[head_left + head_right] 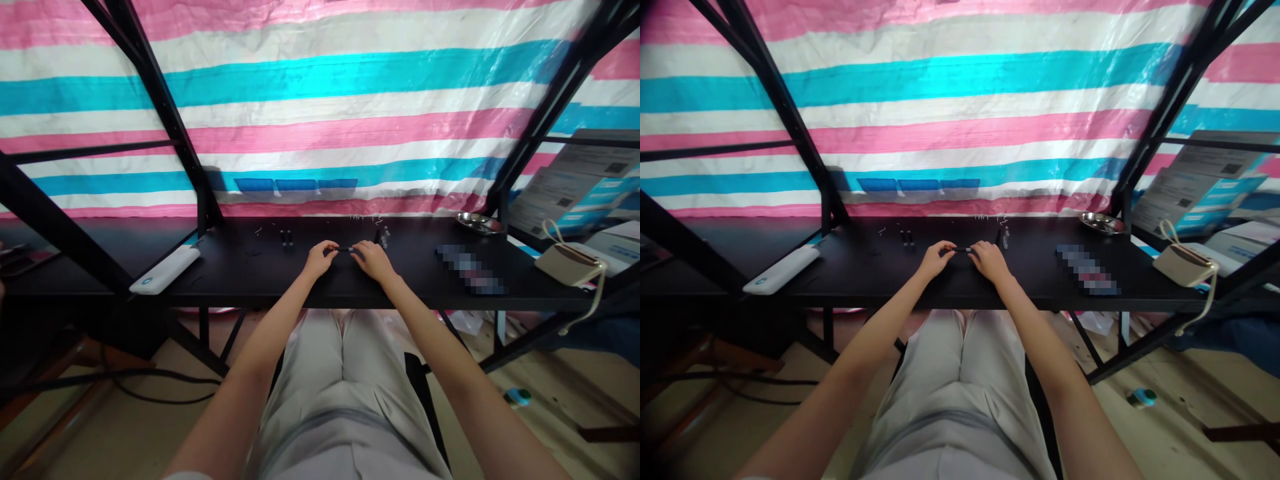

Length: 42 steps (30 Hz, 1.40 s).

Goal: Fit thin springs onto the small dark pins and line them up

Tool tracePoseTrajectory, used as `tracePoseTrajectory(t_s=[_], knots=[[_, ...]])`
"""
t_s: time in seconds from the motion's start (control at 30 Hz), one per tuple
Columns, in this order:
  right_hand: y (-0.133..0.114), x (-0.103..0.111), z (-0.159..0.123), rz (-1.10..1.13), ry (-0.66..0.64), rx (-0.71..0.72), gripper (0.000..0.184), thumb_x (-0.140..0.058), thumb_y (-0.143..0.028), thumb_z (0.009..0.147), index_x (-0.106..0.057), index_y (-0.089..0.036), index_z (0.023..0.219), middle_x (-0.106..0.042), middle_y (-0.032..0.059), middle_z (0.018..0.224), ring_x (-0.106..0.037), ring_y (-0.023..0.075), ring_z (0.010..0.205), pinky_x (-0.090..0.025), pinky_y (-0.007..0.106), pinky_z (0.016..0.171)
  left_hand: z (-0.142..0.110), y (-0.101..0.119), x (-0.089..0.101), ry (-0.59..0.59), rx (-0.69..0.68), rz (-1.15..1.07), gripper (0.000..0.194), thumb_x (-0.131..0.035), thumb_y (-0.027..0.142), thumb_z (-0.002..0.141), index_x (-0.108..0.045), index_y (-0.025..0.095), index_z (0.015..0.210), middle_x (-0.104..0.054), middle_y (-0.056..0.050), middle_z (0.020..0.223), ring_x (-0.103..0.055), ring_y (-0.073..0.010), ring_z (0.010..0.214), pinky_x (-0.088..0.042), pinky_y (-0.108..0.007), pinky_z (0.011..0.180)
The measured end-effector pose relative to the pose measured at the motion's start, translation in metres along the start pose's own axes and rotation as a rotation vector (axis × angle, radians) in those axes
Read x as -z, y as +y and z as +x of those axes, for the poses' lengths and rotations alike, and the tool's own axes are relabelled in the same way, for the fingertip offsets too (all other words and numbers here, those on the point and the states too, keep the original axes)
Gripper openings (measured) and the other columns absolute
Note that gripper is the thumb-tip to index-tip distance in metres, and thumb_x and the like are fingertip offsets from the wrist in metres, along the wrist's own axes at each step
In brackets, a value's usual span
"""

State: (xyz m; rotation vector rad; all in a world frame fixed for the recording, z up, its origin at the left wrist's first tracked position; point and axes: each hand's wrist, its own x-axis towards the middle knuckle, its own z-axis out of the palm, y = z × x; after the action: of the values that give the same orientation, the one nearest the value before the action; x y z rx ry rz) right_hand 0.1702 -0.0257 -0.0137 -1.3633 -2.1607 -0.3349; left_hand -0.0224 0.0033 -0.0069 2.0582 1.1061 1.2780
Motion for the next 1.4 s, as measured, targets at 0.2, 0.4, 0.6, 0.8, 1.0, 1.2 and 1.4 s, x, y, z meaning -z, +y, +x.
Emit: tracePoseTrajectory(t_s=[0.2, 0.4, 0.6, 0.8, 1.0, 1.2, 1.4], knots=[[-0.0004, 0.0003, 0.0006, 0.007, -0.015, 0.026, 0.028, -0.041, -0.031, 0.092, -0.059, -0.018, 0.108, -0.06, 0.0108, 0.103, -0.054, 0.021, 0.094, -0.037, 0.03, 0.076, 0.0003, 0.0002, -0.0007, -0.033, 0.001, 0.02, 0.015, -0.06, 0.013, 0.074, -0.065, 0.017, 0.088, -0.066, -0.003, 0.085, -0.061, -0.0152, 0.083, -0.047, -0.033, 0.085], [-0.0016, 0.0019, 0.0014, 0.023, -0.045, 0.053, 0.025, -0.041, -0.029, 0.092, -0.061, -0.018, 0.103, -0.062, 0.0092, 0.101, -0.053, 0.0199, 0.092, -0.036, 0.03, 0.076, 0.0007, 0.0002, -0.001, -0.047, -0.006, -0.008, 0.015, -0.06, 0.011, 0.074, -0.065, 0.016, 0.087, -0.065, -0.003, 0.083, -0.06, -0.014, 0.082, -0.047, -0.03, 0.084], [-0.0029, 0.0034, 0.0018, 0.011, -0.057, 0.048, 0.024, -0.04, -0.028, 0.092, -0.062, -0.018, 0.098, -0.063, 0.0088, 0.098, -0.053, 0.02, 0.09, -0.035, 0.03, 0.075, 0.0006, -0.002, -0.0014, -0.051, -0.02, 0.006, 0.015, -0.059, 0.012, 0.074, -0.065, 0.017, 0.088, -0.066, -0.003, 0.084, -0.061, -0.0145, 0.082, -0.046, -0.031, 0.084], [-0.0021, 0.0028, 0.0019, 0.014, -0.053, 0.05, 0.025, -0.04, -0.028, 0.092, -0.062, -0.017, 0.099, -0.062, 0.0092, 0.097, -0.053, 0.02, 0.089, -0.035, 0.03, 0.074, 0.0008, -0.0031, -0.0017, -0.042, -0.029, -0.002, 0.015, -0.06, 0.011, 0.074, -0.065, 0.016, 0.088, -0.065, -0.003, 0.083, -0.06, -0.0144, 0.082, -0.046, -0.031, 0.084], [-0.0006, 0.0003, 0.0018, 0.014, -0.017, 0.05, 0.025, -0.041, -0.029, 0.092, -0.062, -0.017, 0.098, -0.063, 0.009, 0.095, -0.054, 0.0194, 0.088, -0.035, 0.03, 0.072, 0.001, -0.0034, -0.0024, -0.024, -0.015, -0.007, 0.015, -0.061, 0.011, 0.074, -0.066, 0.016, 0.087, -0.065, -0.002, 0.083, -0.06, -0.0141, 0.082, -0.046, -0.031, 0.084], [0.0, -0.0007, 0.0013, 0.017, 0.032, 0.061, 0.022, -0.043, -0.028, 0.092, -0.062, -0.017, 0.095, -0.063, 0.0077, 0.092, -0.054, 0.0187, 0.085, -0.034, 0.029, 0.07, 0.0012, -0.0024, -0.0027, -0.019, -0.015, -0.021, 0.015, -0.061, 0.01, 0.074, -0.066, 0.015, 0.087, -0.066, -0.003, 0.082, -0.06, -0.014, 0.081, -0.045, -0.029, 0.083], [0.0005, -0.0007, 0.0013, 0.012, 0.046, 0.061, 0.022, -0.043, -0.029, 0.092, -0.062, -0.017, 0.094, -0.063, 0.0073, 0.091, -0.053, 0.0183, 0.083, -0.033, 0.029, 0.069, 0.0019, -0.0015, -0.0032, -0.01, -0.004, -0.04, 0.014, -0.061, 0.011, 0.073, -0.065, 0.016, 0.085, -0.066, -0.002, 0.08, -0.06, -0.0138, 0.079, -0.045, -0.03, 0.082]])
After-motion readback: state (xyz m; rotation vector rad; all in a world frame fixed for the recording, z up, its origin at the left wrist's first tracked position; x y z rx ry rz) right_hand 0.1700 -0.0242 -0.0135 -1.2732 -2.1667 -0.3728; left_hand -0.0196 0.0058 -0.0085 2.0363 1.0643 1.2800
